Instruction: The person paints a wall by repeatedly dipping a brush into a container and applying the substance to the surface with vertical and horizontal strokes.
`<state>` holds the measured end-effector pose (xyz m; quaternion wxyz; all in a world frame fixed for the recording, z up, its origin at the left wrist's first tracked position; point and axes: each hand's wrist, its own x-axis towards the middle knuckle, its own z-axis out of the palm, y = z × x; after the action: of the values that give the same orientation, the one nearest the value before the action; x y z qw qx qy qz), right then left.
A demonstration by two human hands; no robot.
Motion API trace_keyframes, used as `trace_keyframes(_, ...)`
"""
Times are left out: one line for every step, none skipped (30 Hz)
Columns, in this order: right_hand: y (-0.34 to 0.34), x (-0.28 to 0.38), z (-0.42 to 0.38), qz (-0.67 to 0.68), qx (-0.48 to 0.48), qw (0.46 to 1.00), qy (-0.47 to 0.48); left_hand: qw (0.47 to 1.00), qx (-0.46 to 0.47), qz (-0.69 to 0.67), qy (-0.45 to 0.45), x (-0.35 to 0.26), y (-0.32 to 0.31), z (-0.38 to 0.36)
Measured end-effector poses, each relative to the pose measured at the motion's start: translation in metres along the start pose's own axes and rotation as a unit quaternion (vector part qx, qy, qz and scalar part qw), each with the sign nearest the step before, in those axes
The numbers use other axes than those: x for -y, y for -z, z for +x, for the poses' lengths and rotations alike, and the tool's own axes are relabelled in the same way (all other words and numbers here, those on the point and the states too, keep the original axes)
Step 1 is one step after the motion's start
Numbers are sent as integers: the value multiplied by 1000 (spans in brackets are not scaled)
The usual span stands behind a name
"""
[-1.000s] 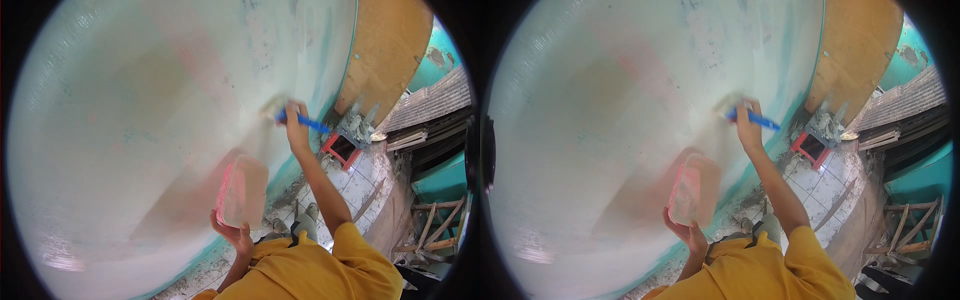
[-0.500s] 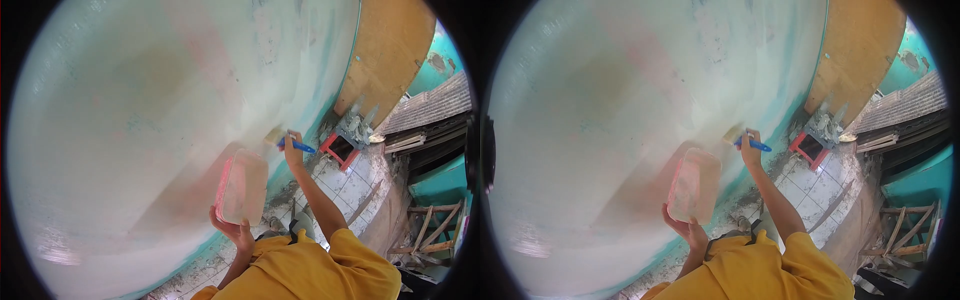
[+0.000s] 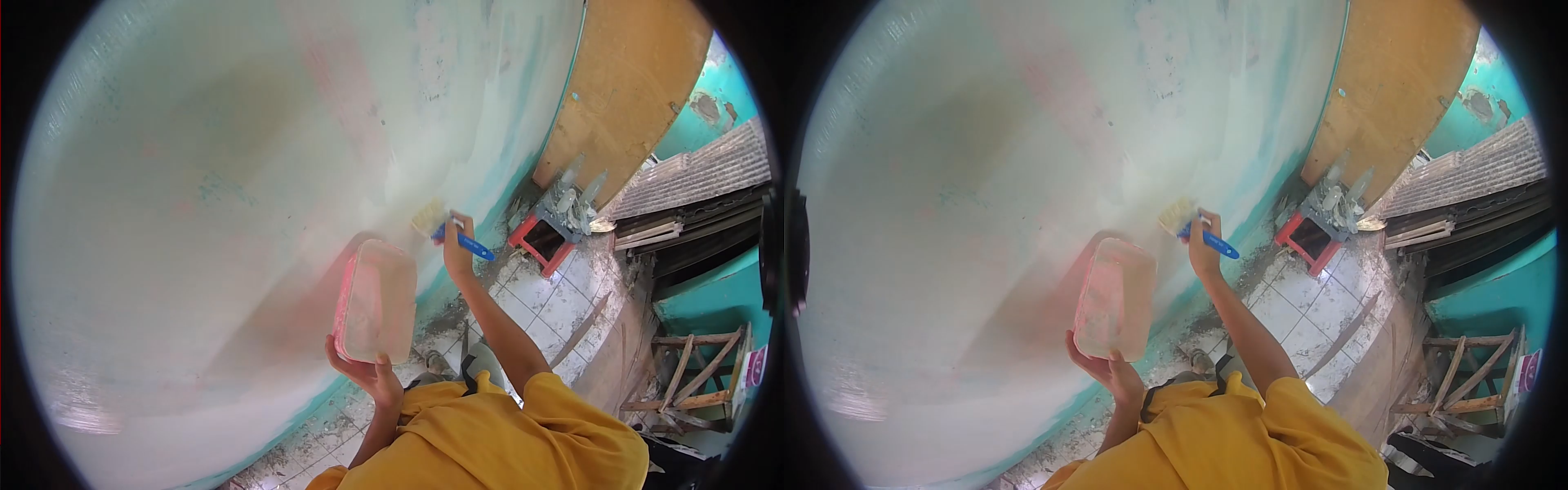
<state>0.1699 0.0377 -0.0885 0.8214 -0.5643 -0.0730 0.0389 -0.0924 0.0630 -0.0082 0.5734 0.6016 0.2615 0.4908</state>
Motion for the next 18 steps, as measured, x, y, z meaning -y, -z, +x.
trace_keyframes(3, -3, 0, 0, 0, 1000, 0, 1000, 5, 7, -6, 1, 2, 0)
trace_keyframes(6, -5, 2, -11, -11, 1000, -20, 1000, 10, 14, -13, 2, 4, 1)
trace_keyframes(5, 5, 2, -23, -22, 999, -40, 1000, 9, 14, -14, 1, 4, 1)
trace_keyframes(-9, 33, 11, -9, -12, 1000, -14, 1000, 12, 8, -10, 1, 4, 1)
trace_keyframes(-25, 64, 22, -4, 3, 999, 36, 1000, 14, 3, -6, 0, 5, 0)
trace_keyframes(-41, 99, 31, 2, 17, 996, 85, 1000, 14, 5, -4, 0, 5, -1)
trace_keyframes(-57, 143, 33, 26, 27, 992, 118, 1000, 15, 11, -4, -1, 6, -1)
trace_keyframes(-69, 174, 37, 56, 33, 985, 161, 1000, 16, 16, -5, -1, 5, 0)
trace_keyframes(-74, 191, 38, 57, 33, 985, 159, 1000, 17, 18, -4, -2, 4, 1)
trace_keyframes(-77, 203, 39, 83, 46, 979, 179, 1000, 14, 7, 1, -4, 3, 1)
trace_keyframes(-79, 206, 39, 110, 60, 972, 200, 1000, 11, -6, 6, -5, 3, 1)
trace_keyframes(-74, 188, 36, 106, 38, 974, 199, 1000, 10, -5, 5, -6, 4, 1)
trace_keyframes(-67, 155, 34, 116, 30, 975, 188, 1000, 8, 12, -1, -7, 5, 2)
trace_keyframes(-58, 114, 30, 127, 23, 976, 177, 1000, 4, 29, -7, -7, 6, 2)
trace_keyframes(-44, 76, 19, 74, 18, 988, 138, 1000, 2, 30, -8, -6, 7, 2)
trace_keyframes(-29, 34, 10, 50, -2, 994, 93, 1000, -5, 21, -8, -3, 8, 2)
trace_keyframes(-13, 2, 0, 24, -16, 998, 50, 1000, -12, 12, -8, -2, 9, 2)
trace_keyframes(-8, -2, -9, -3, -31, 999, 7, 1000, -12, 13, -9, -2, 9, 1)
